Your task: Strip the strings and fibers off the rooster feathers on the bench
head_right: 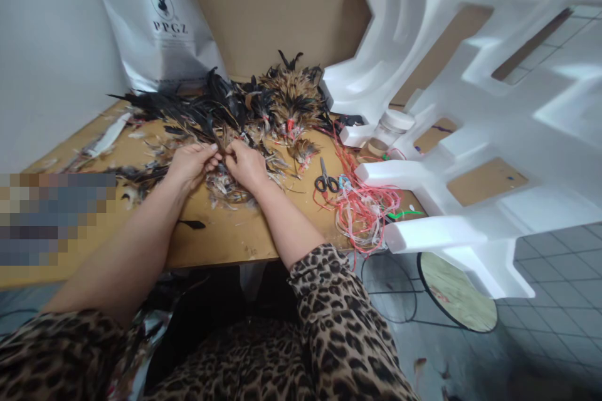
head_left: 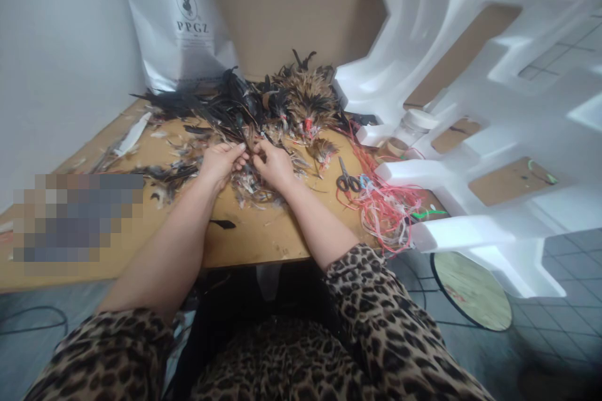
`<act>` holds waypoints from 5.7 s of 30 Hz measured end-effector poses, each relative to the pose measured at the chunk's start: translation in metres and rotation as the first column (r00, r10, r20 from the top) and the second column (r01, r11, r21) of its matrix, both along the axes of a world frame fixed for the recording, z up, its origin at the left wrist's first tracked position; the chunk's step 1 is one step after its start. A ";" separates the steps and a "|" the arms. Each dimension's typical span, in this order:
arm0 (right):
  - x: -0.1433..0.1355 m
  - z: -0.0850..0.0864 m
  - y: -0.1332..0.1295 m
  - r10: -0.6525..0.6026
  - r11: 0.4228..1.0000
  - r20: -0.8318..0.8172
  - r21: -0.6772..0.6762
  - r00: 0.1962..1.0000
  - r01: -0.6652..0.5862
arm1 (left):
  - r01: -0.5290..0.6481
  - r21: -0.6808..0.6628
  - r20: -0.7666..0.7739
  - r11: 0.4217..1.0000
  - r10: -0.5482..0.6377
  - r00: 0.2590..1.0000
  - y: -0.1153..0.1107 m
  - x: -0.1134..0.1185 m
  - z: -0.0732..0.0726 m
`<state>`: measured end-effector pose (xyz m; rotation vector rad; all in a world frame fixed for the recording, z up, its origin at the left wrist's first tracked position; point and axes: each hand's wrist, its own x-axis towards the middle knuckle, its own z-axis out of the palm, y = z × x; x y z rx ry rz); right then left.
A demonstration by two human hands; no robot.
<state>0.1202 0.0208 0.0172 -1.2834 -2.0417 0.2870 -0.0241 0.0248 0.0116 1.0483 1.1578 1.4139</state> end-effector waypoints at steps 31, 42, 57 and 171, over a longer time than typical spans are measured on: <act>0.008 0.000 0.011 0.031 0.748 -0.699 -0.458 0.714 -0.481 | -0.127 0.189 0.002 0.974 0.129 0.992 0.006 -0.007 0.002; 0.011 -0.002 0.013 0.085 0.800 -0.644 -0.411 0.760 -0.438 | 0.070 0.083 -0.198 0.994 -0.052 0.979 -0.004 0.001 0.002; 0.006 -0.002 0.010 0.073 0.997 -0.306 0.039 0.949 -0.064 | -0.019 0.112 -0.178 0.994 0.039 0.983 -0.001 -0.001 0.004; 0.018 0.010 0.014 -0.062 0.862 -0.857 -0.304 0.511 -0.405 | 0.280 0.020 -0.019 0.960 -0.279 0.960 -0.010 0.003 0.005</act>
